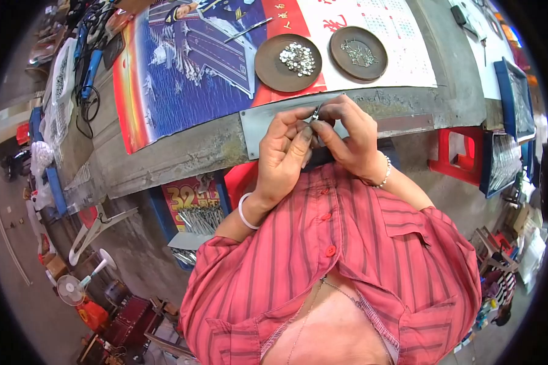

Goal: Manually assembling small hardware components at a workbench in a factory setting.

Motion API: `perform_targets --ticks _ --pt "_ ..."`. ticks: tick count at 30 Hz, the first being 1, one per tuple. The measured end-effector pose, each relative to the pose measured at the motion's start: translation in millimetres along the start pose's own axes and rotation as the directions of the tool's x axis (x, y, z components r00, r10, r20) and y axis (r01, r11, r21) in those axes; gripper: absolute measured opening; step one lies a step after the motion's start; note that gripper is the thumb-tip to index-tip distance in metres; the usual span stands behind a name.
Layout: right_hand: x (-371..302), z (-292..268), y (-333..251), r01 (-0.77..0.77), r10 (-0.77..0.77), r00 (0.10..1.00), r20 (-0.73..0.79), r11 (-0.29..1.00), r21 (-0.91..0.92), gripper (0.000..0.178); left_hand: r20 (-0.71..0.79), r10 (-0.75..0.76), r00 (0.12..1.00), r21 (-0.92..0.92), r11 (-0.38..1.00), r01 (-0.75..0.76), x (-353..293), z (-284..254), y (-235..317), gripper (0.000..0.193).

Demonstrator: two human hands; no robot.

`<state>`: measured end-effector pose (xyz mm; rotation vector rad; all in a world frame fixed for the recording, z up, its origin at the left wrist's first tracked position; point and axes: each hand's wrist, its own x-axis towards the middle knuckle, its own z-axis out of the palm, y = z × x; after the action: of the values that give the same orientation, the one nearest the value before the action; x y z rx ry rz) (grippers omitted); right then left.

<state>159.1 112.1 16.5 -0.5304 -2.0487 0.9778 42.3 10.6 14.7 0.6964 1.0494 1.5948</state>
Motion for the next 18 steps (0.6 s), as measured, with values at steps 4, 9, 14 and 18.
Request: perform_targets --ticks 4,9,14,18 --pt "-2.0 11.5 0.4 0.081 -0.084 0.996 -0.002 0.966 -0.246 0.011 -0.111 0.114 0.987 -0.003 0.993 -0.115 -3.1 11.3 -13.9 0.028" --pt "5.2 11.2 -9.3 -0.416 0.379 0.908 0.179 0.865 0.281 0.017 -0.195 0.176 0.965 0.024 0.984 -0.175 -9.2 12.5 -24.7 0.026" --pt "15.6 23.6 6.2 0.034 -0.034 0.999 -0.005 0.998 0.055 0.018 -0.246 0.313 0.917 0.159 0.947 -0.280 -8.5 15.8 -25.5 0.027" --pt "12.7 28.8 1.2 0.152 -0.149 0.988 0.026 0.975 -0.163 0.016 -0.253 0.348 0.903 0.183 0.933 -0.308 -11.8 12.9 -27.5 0.027"
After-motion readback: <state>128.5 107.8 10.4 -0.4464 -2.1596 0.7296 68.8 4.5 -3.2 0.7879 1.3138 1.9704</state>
